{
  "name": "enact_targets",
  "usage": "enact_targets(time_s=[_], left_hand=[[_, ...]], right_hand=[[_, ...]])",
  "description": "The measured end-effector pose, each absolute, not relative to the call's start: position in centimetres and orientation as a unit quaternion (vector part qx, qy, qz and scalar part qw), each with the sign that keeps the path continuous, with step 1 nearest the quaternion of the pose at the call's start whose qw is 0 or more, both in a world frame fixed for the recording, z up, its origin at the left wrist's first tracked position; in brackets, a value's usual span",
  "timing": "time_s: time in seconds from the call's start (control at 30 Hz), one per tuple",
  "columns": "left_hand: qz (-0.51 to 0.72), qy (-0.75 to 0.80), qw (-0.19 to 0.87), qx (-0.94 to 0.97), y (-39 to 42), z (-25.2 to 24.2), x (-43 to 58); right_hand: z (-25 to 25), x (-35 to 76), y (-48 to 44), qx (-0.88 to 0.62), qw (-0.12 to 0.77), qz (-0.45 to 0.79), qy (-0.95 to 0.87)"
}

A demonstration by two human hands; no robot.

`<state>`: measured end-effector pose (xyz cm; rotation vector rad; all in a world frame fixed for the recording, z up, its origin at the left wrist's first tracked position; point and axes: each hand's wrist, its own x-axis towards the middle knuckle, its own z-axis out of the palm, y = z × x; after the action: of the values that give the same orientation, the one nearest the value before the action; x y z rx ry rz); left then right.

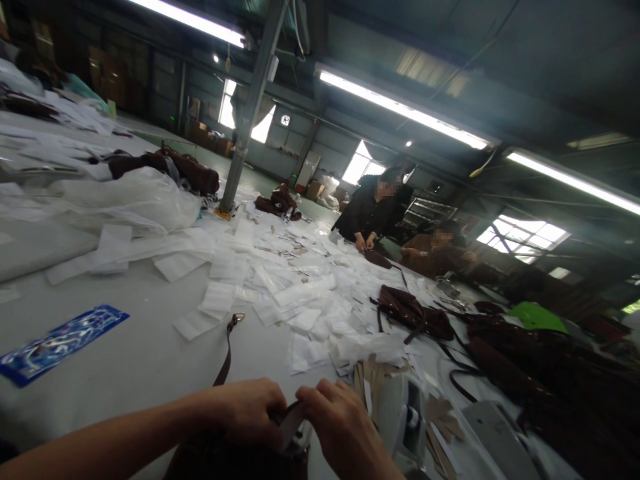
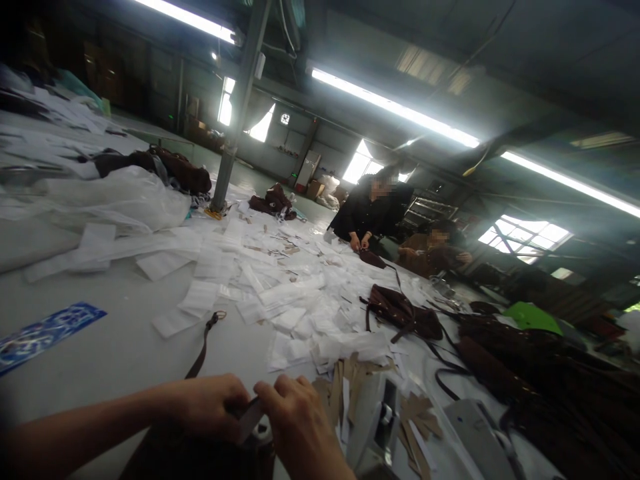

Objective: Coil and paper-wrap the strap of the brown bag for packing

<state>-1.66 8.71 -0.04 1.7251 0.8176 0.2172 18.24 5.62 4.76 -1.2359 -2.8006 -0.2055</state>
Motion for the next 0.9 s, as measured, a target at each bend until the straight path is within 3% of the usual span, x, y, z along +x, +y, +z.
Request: enact_targets(time_s=[0.23, 0.63, 0.8, 0.9], left_hand=[[0.100, 0.322, 0.596, 0.729, 9.0, -0.9, -1.5], [0.109, 0.314, 0.650, 0.684, 9.6, -1.3, -1.8], [0.071, 0.371, 0.530, 0.760, 8.8, -0.2, -1.4], [0.072, 0.380, 0.523, 0.760, 8.3, 0.5, -1.5]], right_hand=[[5.1, 18.5, 5.0, -0.334, 0.052, -0.147, -0.929], [4.3, 18.0, 4.5, -0.252, 0.153, -0.265, -0.918], [3.5, 18.0, 5.3, -0.343, 0.086, -0.156, -0.922], [2.9, 18.2, 5.4, -0.391, 0.064, -0.065, -0.916]])
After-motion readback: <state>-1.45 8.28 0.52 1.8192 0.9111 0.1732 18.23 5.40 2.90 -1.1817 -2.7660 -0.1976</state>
